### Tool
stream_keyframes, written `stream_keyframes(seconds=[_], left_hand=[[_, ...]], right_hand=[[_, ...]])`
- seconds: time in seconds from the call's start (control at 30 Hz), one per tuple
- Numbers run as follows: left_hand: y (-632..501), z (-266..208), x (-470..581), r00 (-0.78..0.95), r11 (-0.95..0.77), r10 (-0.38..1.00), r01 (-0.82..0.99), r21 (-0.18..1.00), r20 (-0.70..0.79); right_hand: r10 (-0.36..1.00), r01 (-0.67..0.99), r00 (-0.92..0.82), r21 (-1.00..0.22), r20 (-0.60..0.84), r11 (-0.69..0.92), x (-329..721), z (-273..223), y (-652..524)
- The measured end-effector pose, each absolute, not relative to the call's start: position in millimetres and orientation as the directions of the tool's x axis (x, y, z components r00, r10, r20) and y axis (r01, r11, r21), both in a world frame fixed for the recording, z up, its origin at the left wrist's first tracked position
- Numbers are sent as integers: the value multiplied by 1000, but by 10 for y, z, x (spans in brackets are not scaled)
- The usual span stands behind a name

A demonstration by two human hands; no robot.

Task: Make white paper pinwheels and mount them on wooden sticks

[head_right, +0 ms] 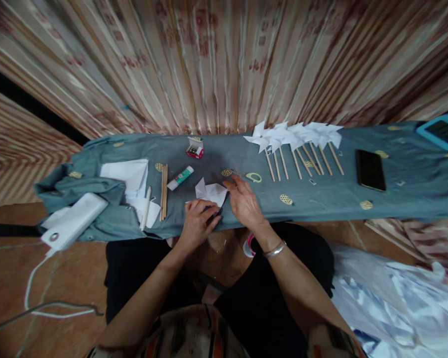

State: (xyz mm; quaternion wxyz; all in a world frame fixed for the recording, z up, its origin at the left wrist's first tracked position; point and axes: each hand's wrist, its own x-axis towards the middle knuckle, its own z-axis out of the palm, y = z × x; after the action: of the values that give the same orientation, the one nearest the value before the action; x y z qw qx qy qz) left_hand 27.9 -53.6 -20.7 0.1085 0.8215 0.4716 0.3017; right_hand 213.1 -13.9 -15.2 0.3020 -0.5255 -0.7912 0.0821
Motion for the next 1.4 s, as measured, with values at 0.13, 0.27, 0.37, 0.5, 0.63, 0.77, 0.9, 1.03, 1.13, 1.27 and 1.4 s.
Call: stream_keyframes(seconds=[0.13, 0.27, 0.37, 0.5, 0.63, 0.77, 0.9, 1.03, 1.13, 1.27, 1.4], left_hand=[[-637, -179, 224, 338, -516, 851, 681, 520, 401], [-811, -177, 68, 186, -375, 924, 611, 697, 333], [-972, -183, -38, 55, -217, 975, 432, 875, 215], [-1173, -170, -89, -136, 172, 976, -1, 985, -170], [-1215, -128, -80, 10, 509, 807, -517, 688, -590], [-1072, -87, -76, 159, 597, 738, -608, 523, -656], [-927, -85, -86, 168, 624, 714, -592, 510, -679], [-862, -89, -105, 136, 602, 739, -574, 555, -660], [-830, -90, -125, 141, 619, 748, -500, 605, -649], [-795, -108, -140, 163, 649, 745, -403, 645, -647], [-795, -88, -111, 178, 651, 741, -429, 626, -648]], right_hand=[[856, 786, -341, -381, 388, 486, 2125, -194, -66], [835, 761, -406, -369, 371, 534, 2138, -228, -89], [807, 744, -440, -344, 393, 573, 2137, -198, -164], [761, 731, -464, -290, 454, 618, 2098, -60, -311], [715, 711, -510, -233, 478, 663, 2048, 78, -499], [657, 672, -593, -163, 466, 722, 2019, 130, -668], [603, 619, -666, -126, 439, 775, 1997, 137, -785], [604, 602, -700, -141, 382, 786, 1955, 177, -861], [597, 582, -720, -161, 355, 797, 1923, 226, -884], [589, 548, -726, -219, 355, 807, 1909, 258, -875], [630, 504, -662, -382, 405, 775, 1922, 264, -847]])
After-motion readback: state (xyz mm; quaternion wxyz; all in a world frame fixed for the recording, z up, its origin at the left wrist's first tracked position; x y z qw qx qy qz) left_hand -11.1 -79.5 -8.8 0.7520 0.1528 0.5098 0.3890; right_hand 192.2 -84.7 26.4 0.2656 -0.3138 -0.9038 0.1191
